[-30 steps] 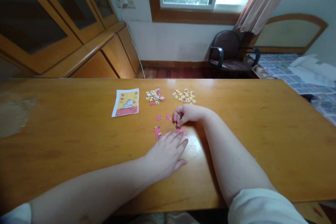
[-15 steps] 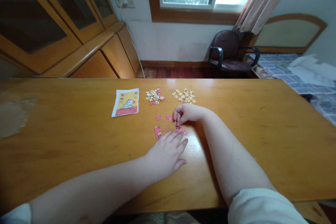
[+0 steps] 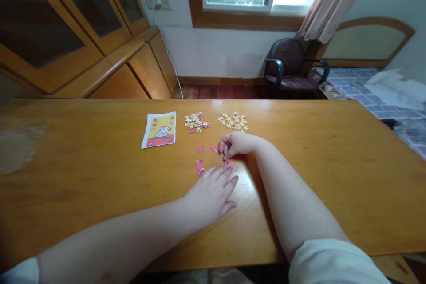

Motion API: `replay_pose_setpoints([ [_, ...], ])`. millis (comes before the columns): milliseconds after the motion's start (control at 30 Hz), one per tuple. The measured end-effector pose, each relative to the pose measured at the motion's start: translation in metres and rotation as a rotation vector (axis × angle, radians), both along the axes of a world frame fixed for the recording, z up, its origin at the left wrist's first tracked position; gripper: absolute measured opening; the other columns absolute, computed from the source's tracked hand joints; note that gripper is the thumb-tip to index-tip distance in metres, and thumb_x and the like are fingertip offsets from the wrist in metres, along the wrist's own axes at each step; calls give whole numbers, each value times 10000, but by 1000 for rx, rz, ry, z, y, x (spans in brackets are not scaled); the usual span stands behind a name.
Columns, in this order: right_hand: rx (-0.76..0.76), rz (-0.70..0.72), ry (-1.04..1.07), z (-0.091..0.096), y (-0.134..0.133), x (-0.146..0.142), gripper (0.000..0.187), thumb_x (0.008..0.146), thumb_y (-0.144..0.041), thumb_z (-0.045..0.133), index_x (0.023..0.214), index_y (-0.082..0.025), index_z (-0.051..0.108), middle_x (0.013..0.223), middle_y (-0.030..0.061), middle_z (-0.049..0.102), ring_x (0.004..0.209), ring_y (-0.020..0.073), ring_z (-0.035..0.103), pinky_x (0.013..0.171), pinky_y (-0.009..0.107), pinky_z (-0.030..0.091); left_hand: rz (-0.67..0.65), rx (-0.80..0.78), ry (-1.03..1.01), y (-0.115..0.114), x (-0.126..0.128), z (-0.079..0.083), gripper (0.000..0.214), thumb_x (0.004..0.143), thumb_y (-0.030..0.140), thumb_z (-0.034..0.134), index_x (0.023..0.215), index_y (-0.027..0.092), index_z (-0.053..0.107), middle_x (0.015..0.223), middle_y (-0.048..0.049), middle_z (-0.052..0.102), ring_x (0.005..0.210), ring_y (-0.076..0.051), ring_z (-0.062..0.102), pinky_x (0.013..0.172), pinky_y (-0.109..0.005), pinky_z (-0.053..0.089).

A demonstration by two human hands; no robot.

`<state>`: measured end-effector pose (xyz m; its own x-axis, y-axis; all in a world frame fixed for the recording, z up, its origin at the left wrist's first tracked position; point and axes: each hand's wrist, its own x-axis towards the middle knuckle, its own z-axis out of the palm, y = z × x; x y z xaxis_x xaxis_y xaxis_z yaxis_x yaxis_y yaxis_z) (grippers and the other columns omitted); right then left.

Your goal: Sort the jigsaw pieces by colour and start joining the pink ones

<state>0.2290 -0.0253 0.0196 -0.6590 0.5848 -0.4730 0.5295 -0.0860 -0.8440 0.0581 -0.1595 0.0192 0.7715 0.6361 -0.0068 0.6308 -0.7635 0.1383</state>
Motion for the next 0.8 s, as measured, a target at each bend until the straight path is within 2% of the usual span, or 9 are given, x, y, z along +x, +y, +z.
replay_pose_setpoints([
  [267,-16,25,1,2,-1,-2,304,559,-142,699,834,-168,570,653,-42,676,650,122,642,653,236,469,3,8,8,-1,0,-1,601,877,541,438,1329,145,433,1409,-165,429,1261,-305,405,1039,-453,285],
  [500,45,24,-79,5,-3,-4,288,560,-129,670,827,-175,573,660,-45,677,638,121,633,607,215,445,2,1,20,0,0,0,591,877,527,446,1336,155,426,1419,-158,420,1264,-300,404,1040,-455,285],
  [800,34,43,-58,2,-1,-4,339,554,-128,666,877,-175,575,657,-45,679,647,131,639,627,228,456,5,-16,-1,-1,0,1,583,870,511,470,1324,146,433,1413,-161,426,1262,-306,403,1039,-461,296],
])
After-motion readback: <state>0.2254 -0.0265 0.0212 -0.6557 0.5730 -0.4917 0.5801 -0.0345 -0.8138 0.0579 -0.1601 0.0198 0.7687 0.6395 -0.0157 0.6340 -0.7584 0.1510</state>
